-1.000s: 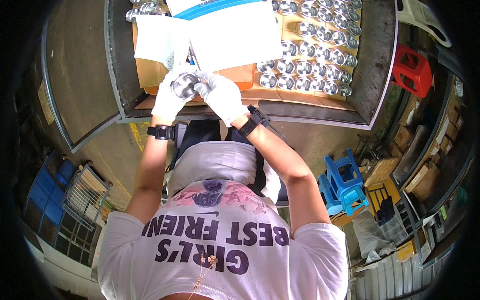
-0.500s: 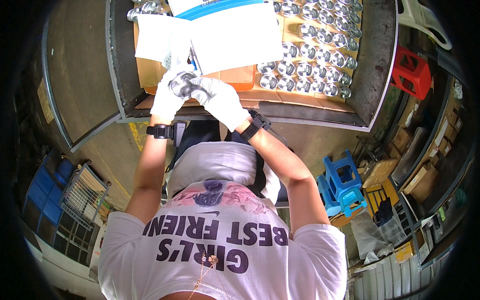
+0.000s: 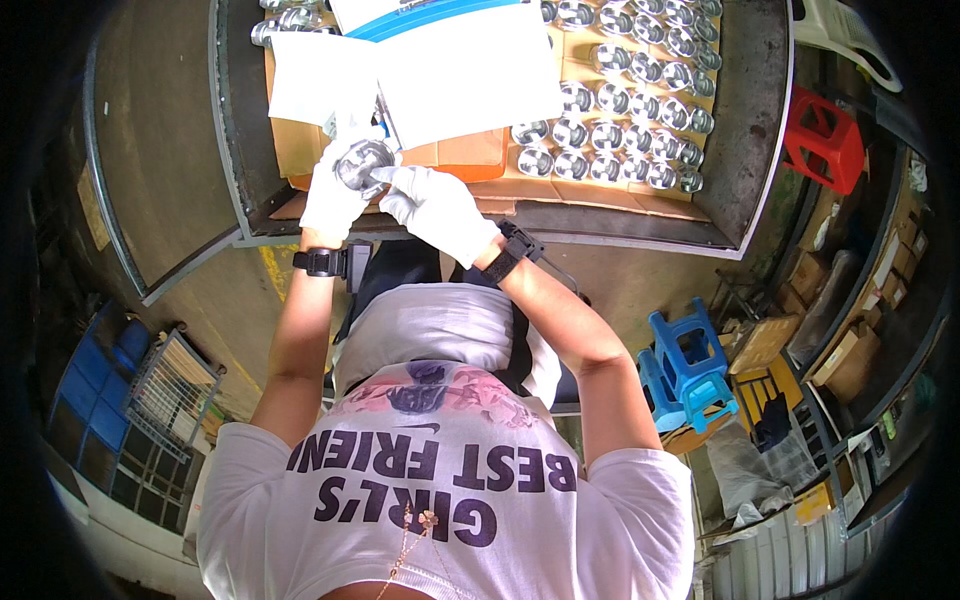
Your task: The recorder is inspecting cylindrical metal parts from a large bin and cross-referencing with a checklist.
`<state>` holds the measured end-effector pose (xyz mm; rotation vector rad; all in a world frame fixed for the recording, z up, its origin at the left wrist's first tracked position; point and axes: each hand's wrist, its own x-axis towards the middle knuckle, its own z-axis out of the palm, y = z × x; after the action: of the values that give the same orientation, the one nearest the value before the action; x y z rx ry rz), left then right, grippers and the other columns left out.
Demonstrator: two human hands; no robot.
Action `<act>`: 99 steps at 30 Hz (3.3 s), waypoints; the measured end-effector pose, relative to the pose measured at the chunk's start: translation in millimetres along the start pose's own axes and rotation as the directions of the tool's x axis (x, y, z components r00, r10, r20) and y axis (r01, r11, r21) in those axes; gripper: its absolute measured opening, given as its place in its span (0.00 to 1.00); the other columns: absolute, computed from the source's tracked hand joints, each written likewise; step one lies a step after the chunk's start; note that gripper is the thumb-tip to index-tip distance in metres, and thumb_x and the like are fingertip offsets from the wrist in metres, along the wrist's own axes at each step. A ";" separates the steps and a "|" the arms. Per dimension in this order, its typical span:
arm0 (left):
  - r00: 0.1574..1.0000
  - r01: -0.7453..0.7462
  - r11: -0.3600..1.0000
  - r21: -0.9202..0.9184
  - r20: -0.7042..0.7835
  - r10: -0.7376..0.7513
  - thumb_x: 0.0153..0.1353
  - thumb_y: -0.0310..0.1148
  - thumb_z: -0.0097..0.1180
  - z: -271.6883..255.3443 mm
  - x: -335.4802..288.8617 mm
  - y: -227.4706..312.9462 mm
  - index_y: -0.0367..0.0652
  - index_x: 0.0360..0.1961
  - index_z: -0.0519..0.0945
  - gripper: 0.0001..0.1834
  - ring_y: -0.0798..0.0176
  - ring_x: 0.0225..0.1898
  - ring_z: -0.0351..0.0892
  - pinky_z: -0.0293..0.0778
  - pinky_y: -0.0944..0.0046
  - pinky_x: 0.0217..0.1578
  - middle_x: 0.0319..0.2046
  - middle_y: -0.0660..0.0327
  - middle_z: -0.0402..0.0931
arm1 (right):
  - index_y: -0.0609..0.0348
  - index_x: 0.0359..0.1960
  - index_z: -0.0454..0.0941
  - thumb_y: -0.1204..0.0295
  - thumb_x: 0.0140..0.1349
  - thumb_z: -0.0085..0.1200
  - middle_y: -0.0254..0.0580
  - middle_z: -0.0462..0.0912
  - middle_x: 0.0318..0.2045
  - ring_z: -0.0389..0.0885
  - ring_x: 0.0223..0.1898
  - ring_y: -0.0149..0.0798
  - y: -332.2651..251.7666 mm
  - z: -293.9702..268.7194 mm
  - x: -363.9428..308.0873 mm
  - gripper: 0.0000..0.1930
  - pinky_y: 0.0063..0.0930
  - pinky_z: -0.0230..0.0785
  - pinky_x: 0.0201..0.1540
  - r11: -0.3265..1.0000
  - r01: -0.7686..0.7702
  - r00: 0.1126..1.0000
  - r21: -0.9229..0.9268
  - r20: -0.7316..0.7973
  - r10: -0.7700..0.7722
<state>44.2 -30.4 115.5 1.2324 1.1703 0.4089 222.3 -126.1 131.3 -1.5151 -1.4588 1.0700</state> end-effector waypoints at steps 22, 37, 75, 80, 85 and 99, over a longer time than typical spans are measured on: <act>0.978 0.044 0.983 0.176 -0.208 -0.006 0.68 0.30 0.58 7.8 -9.6 14.4 0.32 0.57 0.76 0.19 0.65 0.44 0.83 0.81 0.65 0.43 0.45 0.54 0.84 | 0.53 0.56 0.82 0.69 0.62 0.63 0.43 0.84 0.34 0.84 0.37 0.45 9.2 10.4 -17.3 0.19 0.36 0.78 0.43 0.982 -0.174 0.983 0.074 -0.050 0.178; 0.821 0.054 0.771 -0.634 -0.412 -0.396 0.76 0.51 0.49 12.6 0.8 16.7 0.40 0.59 0.77 0.25 0.65 0.43 0.81 0.80 0.65 0.42 0.47 0.61 0.80 | 0.52 0.57 0.81 0.67 0.63 0.64 0.47 0.87 0.43 0.85 0.44 0.49 11.0 15.7 -19.8 0.20 0.36 0.78 0.49 0.991 -0.132 0.991 -0.023 -0.035 0.131; 0.838 0.452 0.878 -0.159 -0.263 -0.479 0.72 0.44 0.57 -62.6 2.3 13.9 0.42 0.51 0.86 0.18 0.71 0.31 0.81 0.73 0.68 0.23 0.38 0.65 0.83 | 0.56 0.52 0.82 0.66 0.63 0.63 0.47 0.86 0.39 0.85 0.40 0.50 17.4 14.0 -23.4 0.17 0.40 0.78 0.47 0.991 -0.132 0.990 0.013 -0.056 0.133; 0.827 0.458 0.860 -0.224 -0.247 -0.505 0.72 0.44 0.57 -63.8 4.8 13.3 0.40 0.53 0.85 0.19 0.71 0.33 0.81 0.74 0.69 0.24 0.39 0.65 0.84 | 0.53 0.57 0.81 0.67 0.65 0.63 0.47 0.87 0.44 0.85 0.44 0.49 19.4 12.7 -24.6 0.19 0.36 0.77 0.50 0.987 -0.162 0.986 0.008 -0.025 0.163; 0.850 0.438 0.876 -0.202 -0.226 -0.476 0.71 0.44 0.59 -64.0 4.9 12.9 0.37 0.53 0.84 0.21 0.72 0.33 0.81 0.74 0.69 0.24 0.40 0.64 0.84 | 0.53 0.57 0.81 0.67 0.64 0.63 0.48 0.87 0.44 0.85 0.44 0.49 20.7 13.2 -24.6 0.19 0.36 0.77 0.50 0.985 -0.172 0.984 0.028 -0.036 0.173; 0.853 0.484 0.782 -0.393 0.011 -0.522 0.73 0.37 0.54 -24.0 -2.2 23.2 0.34 0.57 0.78 0.19 0.69 0.36 0.80 0.77 0.69 0.34 0.38 0.61 0.81 | 0.52 0.54 0.82 0.65 0.61 0.64 0.47 0.86 0.36 0.85 0.40 0.49 8.3 10.9 -13.1 0.19 0.41 0.78 0.45 0.975 -0.098 0.995 0.197 0.030 0.094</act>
<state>30.4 -11.8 139.6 0.5257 1.3745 0.2738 215.1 -140.0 120.5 -1.4479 -1.2612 1.2531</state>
